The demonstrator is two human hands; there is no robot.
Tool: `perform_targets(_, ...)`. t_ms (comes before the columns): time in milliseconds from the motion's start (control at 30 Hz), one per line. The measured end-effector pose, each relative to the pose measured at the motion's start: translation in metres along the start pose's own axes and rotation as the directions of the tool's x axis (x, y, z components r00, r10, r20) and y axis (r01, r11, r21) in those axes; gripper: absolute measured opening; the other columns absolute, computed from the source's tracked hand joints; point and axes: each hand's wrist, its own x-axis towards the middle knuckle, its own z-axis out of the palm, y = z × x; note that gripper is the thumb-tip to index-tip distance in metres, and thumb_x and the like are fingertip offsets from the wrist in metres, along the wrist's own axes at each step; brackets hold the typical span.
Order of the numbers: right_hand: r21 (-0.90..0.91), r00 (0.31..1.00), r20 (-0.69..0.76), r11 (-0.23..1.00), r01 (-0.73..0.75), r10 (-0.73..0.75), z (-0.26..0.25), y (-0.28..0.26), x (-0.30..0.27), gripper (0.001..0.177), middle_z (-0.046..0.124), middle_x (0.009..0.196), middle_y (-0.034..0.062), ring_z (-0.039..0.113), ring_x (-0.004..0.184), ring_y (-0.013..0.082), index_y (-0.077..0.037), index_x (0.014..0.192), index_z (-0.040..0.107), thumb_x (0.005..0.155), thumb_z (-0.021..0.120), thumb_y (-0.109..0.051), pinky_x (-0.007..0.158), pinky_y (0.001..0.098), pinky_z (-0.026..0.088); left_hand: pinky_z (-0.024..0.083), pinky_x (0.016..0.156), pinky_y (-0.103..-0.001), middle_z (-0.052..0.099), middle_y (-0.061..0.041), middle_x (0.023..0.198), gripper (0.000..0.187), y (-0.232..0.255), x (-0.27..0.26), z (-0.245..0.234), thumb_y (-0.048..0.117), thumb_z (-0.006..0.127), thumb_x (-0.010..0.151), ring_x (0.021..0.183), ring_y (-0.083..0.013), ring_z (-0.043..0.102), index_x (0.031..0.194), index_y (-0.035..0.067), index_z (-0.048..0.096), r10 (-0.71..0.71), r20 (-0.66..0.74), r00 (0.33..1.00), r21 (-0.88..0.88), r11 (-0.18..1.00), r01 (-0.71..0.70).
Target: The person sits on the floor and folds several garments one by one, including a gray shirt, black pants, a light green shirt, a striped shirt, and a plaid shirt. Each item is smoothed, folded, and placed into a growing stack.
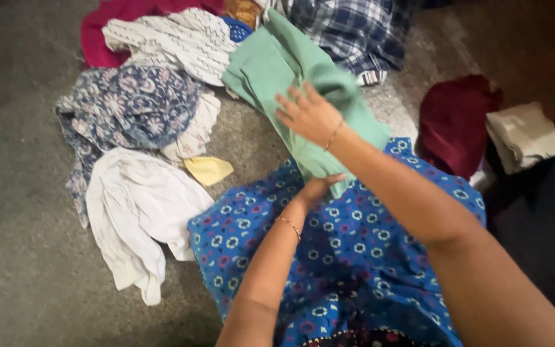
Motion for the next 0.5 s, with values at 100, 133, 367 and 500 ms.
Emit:
perform_targets(100,0.170,0.993,0.106,0.985,0.027,-0.045,-0.013,-0.015,-0.035,0.029,0.063,0.135,0.0068,0.057,0.128,0.0273,-0.012,0.117,0.068,0.090,0.062,-0.020,0.113,0.0430,0.044,0.052,0.098,-0.035,0.068,-0.005,0.126,0.053,-0.004,0.011,-0.033,0.031,0.076,0.089,0.111,-0.0199,0.066,0.133,0.006,0.064,0.030,0.017,0.999,-0.280,0.960,-0.024)
perform_targets(133,0.268,0.974,0.227,0.963,-0.036,-0.027,-0.023,-0.015,-0.053,0.035,0.062,0.136,0.0064,0.055,0.133,0.0267,-0.011,0.123,0.066,0.089,0.063,-0.018,0.116,0.0426,0.042,0.052,0.098,-0.036,0.069,-0.007,0.126,0.054,-0.001,0.013,-0.042,0.032,0.075,0.090,0.111,-0.0207,0.067,0.134,0.004,0.064,0.010,0.007,1.000,-0.293,0.956,-0.007)
perform_targets(367,0.233,0.870,0.478,0.938,-0.256,0.119,-0.030,-0.008,-0.143,0.081,0.061,0.142,0.0025,0.054,0.133,0.0249,-0.027,0.145,0.059,0.065,0.063,-0.019,0.107,0.0521,0.040,0.049,0.106,-0.038,0.068,-0.005,0.132,0.054,0.052,-0.008,-0.041,0.039,0.067,0.092,0.121,-0.0201,0.064,0.135,0.008,0.061,-0.059,0.052,0.997,-0.288,0.955,0.071)
perform_targets(500,0.359,0.891,0.443,0.891,-0.279,0.101,0.005,0.012,-0.154,0.049,0.073,0.107,0.0029,0.068,0.111,0.0238,-0.024,0.129,0.067,0.081,0.063,-0.013,0.100,0.0391,0.050,0.048,0.106,-0.039,0.070,-0.013,0.134,0.059,0.124,-0.042,-0.045,0.055,0.058,0.102,0.127,-0.0257,0.063,0.131,0.004,0.062,0.079,-0.078,0.994,0.482,0.876,-0.032)
